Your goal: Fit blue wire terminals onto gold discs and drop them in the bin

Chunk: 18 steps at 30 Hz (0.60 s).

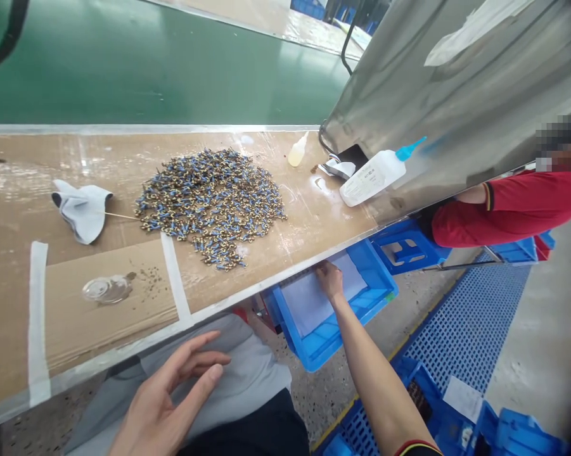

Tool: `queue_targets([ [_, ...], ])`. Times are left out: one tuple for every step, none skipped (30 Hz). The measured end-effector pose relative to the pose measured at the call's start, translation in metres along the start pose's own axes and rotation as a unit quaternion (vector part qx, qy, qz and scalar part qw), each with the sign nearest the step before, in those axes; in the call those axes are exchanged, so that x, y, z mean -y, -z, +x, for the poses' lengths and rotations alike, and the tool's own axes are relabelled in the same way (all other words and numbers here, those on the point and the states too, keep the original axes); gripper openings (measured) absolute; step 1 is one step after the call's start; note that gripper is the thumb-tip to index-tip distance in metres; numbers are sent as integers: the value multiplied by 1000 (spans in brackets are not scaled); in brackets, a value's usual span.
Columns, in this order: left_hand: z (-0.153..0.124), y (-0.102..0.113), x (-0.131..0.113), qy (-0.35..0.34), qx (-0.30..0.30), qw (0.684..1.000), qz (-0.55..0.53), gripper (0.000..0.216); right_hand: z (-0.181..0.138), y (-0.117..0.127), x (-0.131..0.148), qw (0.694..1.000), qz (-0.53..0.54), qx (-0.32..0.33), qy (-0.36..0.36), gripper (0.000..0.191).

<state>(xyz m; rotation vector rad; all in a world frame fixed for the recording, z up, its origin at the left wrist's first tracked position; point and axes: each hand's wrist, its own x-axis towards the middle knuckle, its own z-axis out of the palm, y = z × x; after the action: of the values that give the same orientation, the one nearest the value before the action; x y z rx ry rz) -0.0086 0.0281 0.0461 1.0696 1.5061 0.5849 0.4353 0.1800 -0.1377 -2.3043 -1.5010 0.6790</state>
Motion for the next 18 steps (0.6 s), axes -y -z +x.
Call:
queue_targets([
  [2, 4, 6, -6, 12, 1000, 11, 60, 1, -1, 0, 1000, 0, 1, 2, 35],
  [3, 8, 11, -11, 23, 999, 19, 60, 1, -1, 0, 1000, 0, 1, 5, 35],
  [4, 12, 16, -13, 30, 999, 25, 60, 1, -2, 1, 1000, 1, 1, 9, 35],
  [4, 14, 19, -12, 31, 999, 28, 60, 1, -2, 1, 1000, 3, 2, 14, 35],
  [4, 16, 20, -10, 27, 999, 28, 60, 1, -2, 3, 1000, 5, 2, 19, 35],
  [3, 17, 20, -8, 24, 999, 27, 60, 0, -2, 4, 1000, 7, 2, 23, 35],
  [2, 17, 19, -5, 19, 1000, 23, 61, 0, -2, 6, 1000, 10, 1, 25, 35],
  [1, 16, 16, -2, 12, 1000, 16, 61, -1, -2, 7, 1000, 12, 0, 26, 36],
  [-1, 15, 13, 2, 4, 1000, 6, 60, -1, -3, 9, 1000, 15, -2, 24, 36],
  [-2, 13, 10, 7, -5, 1000, -5, 60, -1, -2, 12, 1000, 17, -5, 22, 36],
  [-4, 11, 7, 11, -13, 1000, -17, 59, -1, -2, 14, 1000, 20, -10, 19, 36],
  [-5, 9, 4, 14, -20, 999, -28, 58, -2, -1, 17, 999, 25, -16, 16, 36],
  [-6, 8, 2, 17, -25, 999, -38, 58, -3, 1, 20, 999, 30, -24, 14, 35],
  [-7, 7, 1, 18, -26, 998, -45, 57, -5, 4, 24, 999, 38, -34, 13, 34],
  [-7, 6, 0, 19, -27, 998, -50, 56, -8, 8, 28, 998, 48, -49, 14, 33],
  [-8, 6, 1, 19, -27, 998, -55, 55, -14, 14, 32, 996, 60, -67, 17, 33],
  [-8, 7, 2, 18, -28, 998, -59, 54, -21, 21, 38, 993, 74, -91, 19, 36],
  [-9, 8, 3, 16, -30, 997, -62, 53, -30, 29, 45, 988, 90, -122, 23, 41],
])
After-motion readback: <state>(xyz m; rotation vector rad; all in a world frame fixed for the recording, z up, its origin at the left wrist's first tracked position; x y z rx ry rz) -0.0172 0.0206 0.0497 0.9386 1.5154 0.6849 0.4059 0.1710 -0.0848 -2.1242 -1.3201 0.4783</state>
